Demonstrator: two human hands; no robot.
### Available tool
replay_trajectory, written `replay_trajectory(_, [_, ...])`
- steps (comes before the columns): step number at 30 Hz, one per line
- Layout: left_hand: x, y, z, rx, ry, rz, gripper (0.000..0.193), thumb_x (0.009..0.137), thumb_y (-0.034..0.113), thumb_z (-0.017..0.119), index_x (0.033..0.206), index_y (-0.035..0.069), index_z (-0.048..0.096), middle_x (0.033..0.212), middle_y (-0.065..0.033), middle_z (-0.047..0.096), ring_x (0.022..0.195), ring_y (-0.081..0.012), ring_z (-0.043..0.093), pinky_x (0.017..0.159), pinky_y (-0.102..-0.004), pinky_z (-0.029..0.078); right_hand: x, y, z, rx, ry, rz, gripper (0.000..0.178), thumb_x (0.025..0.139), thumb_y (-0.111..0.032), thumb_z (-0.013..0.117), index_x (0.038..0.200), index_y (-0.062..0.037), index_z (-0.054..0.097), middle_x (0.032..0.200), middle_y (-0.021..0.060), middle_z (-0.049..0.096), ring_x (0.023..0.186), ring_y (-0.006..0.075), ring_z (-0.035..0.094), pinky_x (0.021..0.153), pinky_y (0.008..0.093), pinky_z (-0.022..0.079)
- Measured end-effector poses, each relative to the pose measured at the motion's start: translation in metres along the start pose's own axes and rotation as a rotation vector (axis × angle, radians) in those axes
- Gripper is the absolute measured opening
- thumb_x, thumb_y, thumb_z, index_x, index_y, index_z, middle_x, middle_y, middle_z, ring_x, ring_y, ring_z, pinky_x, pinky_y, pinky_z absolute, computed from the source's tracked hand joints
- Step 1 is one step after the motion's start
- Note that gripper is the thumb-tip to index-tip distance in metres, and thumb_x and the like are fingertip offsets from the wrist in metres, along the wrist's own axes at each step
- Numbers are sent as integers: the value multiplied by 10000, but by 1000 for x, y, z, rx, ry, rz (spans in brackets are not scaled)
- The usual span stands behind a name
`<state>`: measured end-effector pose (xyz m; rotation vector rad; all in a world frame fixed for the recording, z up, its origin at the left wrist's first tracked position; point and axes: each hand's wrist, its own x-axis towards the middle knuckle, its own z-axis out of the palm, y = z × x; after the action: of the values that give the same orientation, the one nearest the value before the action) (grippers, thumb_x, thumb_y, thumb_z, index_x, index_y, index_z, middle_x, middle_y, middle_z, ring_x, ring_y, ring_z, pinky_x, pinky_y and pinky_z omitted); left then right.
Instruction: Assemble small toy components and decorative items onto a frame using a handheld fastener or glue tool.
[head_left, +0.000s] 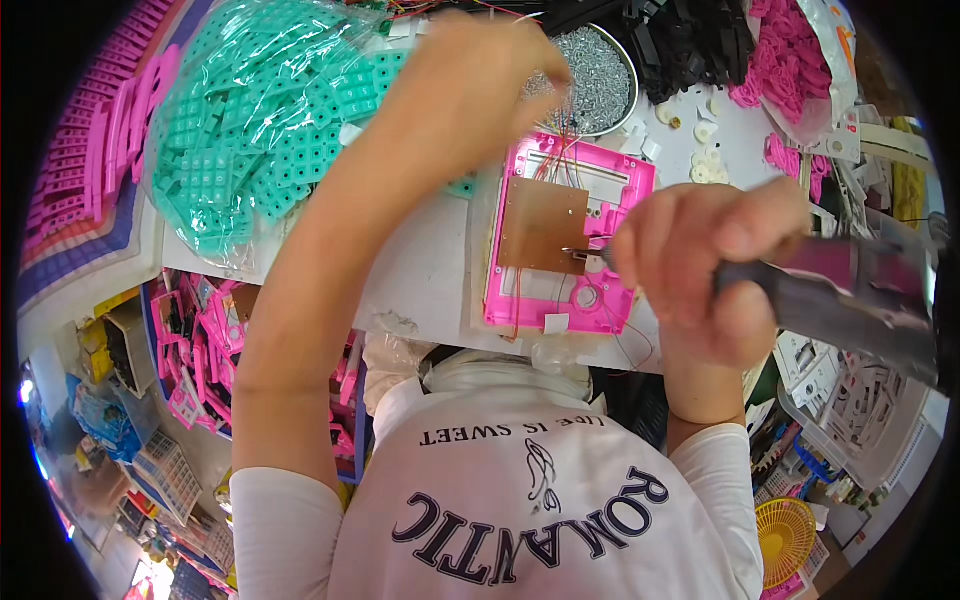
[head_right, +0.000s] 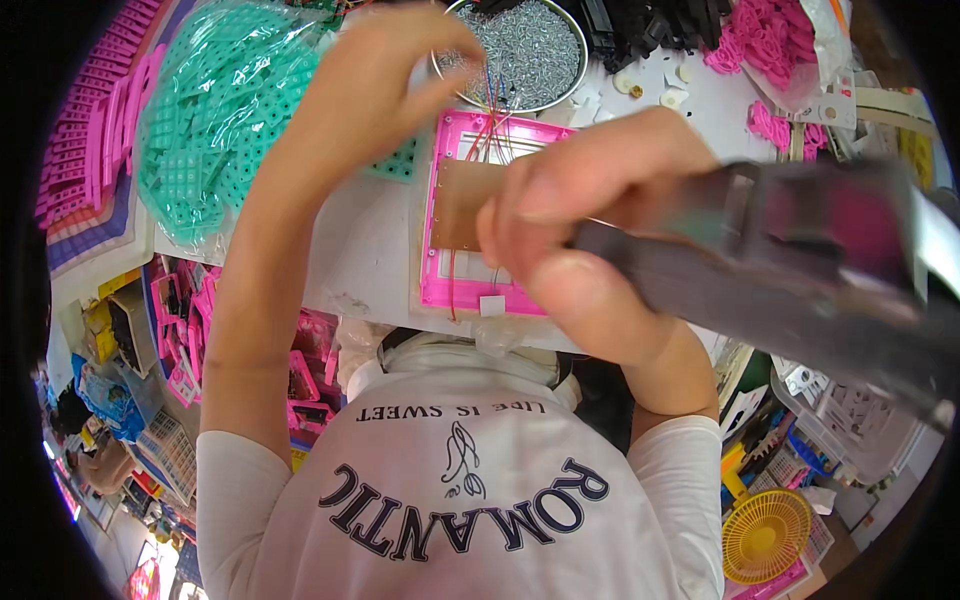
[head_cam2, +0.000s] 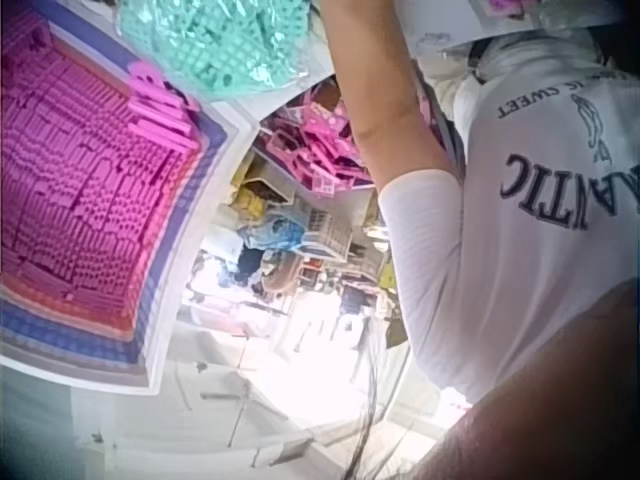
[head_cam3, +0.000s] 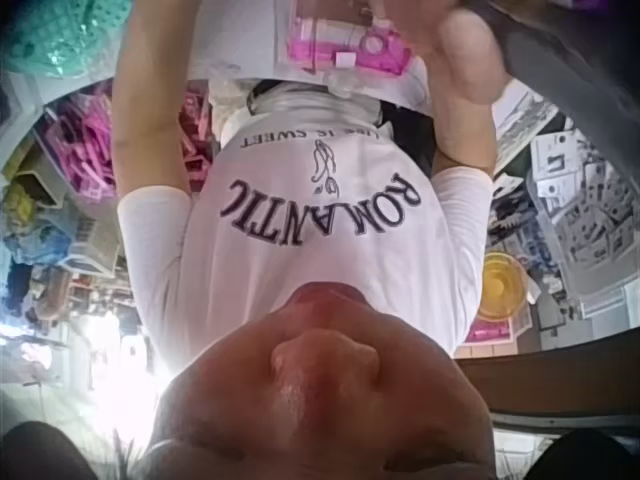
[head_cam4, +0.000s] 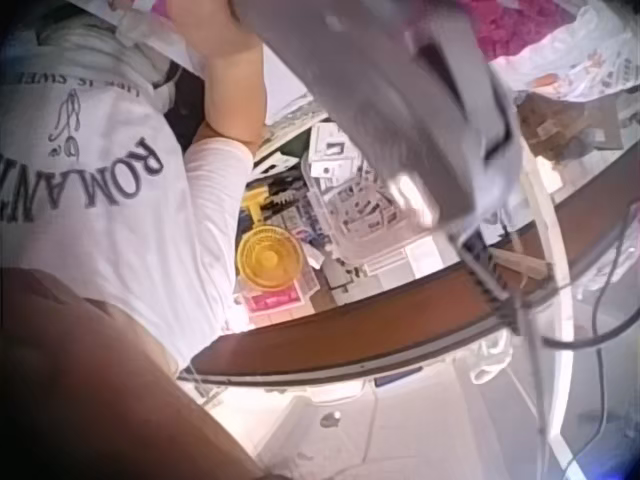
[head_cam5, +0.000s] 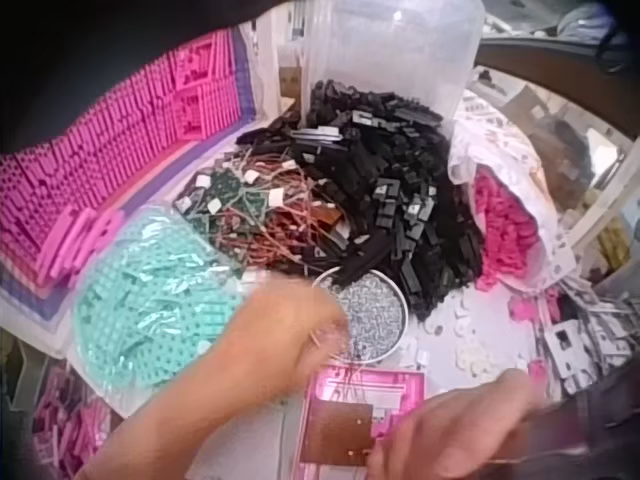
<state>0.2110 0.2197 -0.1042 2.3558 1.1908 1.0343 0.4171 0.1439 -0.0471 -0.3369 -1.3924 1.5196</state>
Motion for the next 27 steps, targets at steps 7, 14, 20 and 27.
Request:
replay_trajectory(7, [17, -18, 35, 435, -178, -113, 143, 809, 206, 684, 834, 88, 761, 933, -102, 697, 991, -288, 602, 859, -488, 373, -12, 19, 19, 25, 74, 77, 348, 953, -293, 736, 1075, -82, 488, 614, 5, 496, 510, 126, 448, 460, 292, 379])
replay_trajectory(14, [18, -23, 43, 445, -219, -109, 167, 844, 173, 615, 807, 73, 744, 906, -111, 706, 961, -292, 629, 852, -498, 381, -15, 19, 22, -61, 18, 141, 273, 949, -183, 722, 1023, -69, 486, 628, 22, 500, 526, 138, 459, 479, 308, 399])
replay_trajectory(20, [25, -28, 46, 565, -133, -78, 170, 859, 146, 586, 780, 70, 716, 869, -122, 708, 830, -313, 666, 806, -490, 398, -14, 23, 26, -236, -82, 108, 200, 921, -40, 687, 984, -54, 498, 661, 43, 514, 564, 157, 473, 515, 334, 431])
replay_trajectory(27, [-4, 14, -11, -118, -137, -294, 177, 857, 218, 720, 864, 41, 717, 850, -116, 694, 811, -310, 659, 773, -482, 472, -8, 20, 17, -67, -99, 124, 215, 948, -146, 713, 1058, -75, 542, 656, 21, 534, 570, 139, 496, 496, 296, 415])
